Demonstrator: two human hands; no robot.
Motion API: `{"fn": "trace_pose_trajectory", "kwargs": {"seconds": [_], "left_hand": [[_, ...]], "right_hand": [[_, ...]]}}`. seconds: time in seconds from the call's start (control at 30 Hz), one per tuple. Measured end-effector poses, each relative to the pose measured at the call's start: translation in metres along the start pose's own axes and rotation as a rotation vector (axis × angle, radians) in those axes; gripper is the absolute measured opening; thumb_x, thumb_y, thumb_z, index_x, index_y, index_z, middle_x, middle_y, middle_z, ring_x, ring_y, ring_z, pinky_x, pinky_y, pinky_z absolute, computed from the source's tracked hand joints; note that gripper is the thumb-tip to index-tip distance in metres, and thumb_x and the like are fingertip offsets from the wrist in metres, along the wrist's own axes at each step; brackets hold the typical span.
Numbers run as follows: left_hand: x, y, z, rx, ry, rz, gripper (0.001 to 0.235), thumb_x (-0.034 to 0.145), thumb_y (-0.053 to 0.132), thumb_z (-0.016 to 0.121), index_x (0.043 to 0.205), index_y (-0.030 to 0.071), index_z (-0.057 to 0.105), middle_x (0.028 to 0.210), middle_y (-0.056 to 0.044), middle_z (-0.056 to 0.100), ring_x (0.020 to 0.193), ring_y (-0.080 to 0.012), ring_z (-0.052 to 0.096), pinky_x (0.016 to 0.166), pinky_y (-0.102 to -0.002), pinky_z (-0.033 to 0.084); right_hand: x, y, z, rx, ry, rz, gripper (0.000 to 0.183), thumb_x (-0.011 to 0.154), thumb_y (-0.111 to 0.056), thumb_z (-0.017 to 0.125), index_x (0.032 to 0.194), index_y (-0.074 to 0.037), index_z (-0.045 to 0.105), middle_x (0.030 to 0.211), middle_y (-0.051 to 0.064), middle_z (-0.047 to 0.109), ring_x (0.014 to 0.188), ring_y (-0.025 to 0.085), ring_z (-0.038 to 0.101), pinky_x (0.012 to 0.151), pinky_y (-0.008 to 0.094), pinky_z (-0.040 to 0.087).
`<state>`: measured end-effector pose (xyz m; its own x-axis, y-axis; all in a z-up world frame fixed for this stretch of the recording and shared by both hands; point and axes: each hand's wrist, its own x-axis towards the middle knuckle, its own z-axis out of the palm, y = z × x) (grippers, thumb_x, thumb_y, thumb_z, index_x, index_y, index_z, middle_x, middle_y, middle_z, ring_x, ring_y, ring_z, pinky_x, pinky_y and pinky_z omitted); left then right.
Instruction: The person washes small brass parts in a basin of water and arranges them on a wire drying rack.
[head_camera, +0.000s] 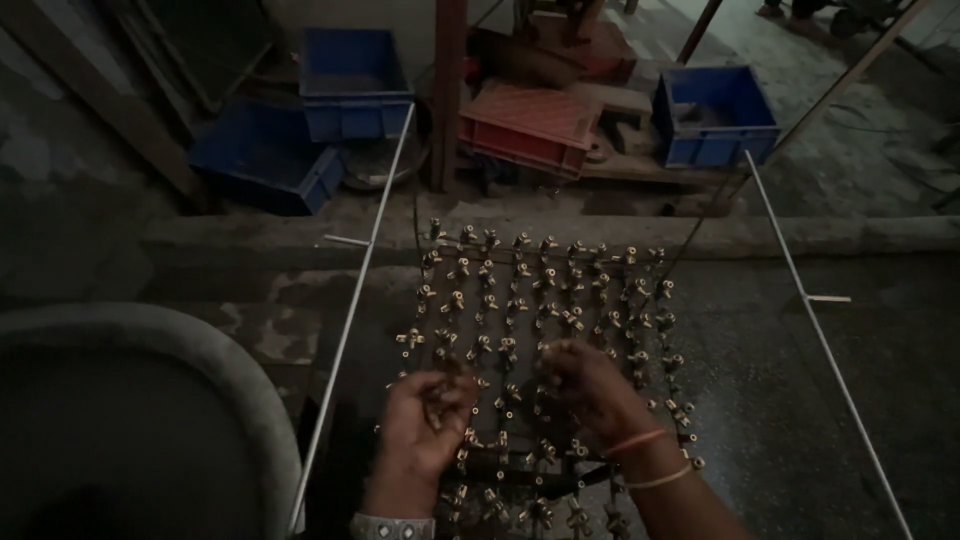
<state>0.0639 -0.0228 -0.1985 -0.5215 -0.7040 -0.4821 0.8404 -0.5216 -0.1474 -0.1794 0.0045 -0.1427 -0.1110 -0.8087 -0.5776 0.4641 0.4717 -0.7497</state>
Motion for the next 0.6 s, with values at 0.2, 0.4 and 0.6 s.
{"fn": "trace_pose_trajectory", "kwargs": {"seconds": [0.2,0.4,0.6], "left_hand": [[0.016,-0.007,-0.017,0.485,-0.103,0.325,0.022,0.093,0.014,0.077,0.109,0.002,0.068,0.085,-0.003,0.065,0.07,-0.0118,0.057,0.052,-0.023,0.042],[-0.005,-0.024,0.047,1.657,0.174,1.019,0.018,0.083,0.019,0.084,0.087,0.003,0.078,0.079,-0.008,0.075,0.07,-0.0219,0.068,0.064,-0.036,0.054],[0.036,-0.026,0.032,2.227,0.341,0.921,0.013,0.09,0.01,0.067,0.089,0.003,0.078,0.091,-0.022,0.073,0.082,-0.0401,0.072,0.069,-0.048,0.058]], "right_hand": [[0.041,0.014,0.003,-0.834,0.041,-0.378,0.018,0.083,-0.022,0.081,0.097,-0.01,0.081,0.087,0.005,0.08,0.072,0.019,0.074,0.063,0.035,0.059],[0.045,0.019,0.025,-1.596,-0.048,-0.72,0.015,0.084,-0.022,0.073,0.092,-0.011,0.079,0.089,0.017,0.077,0.076,0.035,0.074,0.068,0.045,0.059],[0.074,0.028,0.0,-1.668,-0.201,-0.854,0.018,0.085,-0.011,0.069,0.101,-0.009,0.076,0.095,0.02,0.074,0.081,0.039,0.072,0.069,0.049,0.058]]}}
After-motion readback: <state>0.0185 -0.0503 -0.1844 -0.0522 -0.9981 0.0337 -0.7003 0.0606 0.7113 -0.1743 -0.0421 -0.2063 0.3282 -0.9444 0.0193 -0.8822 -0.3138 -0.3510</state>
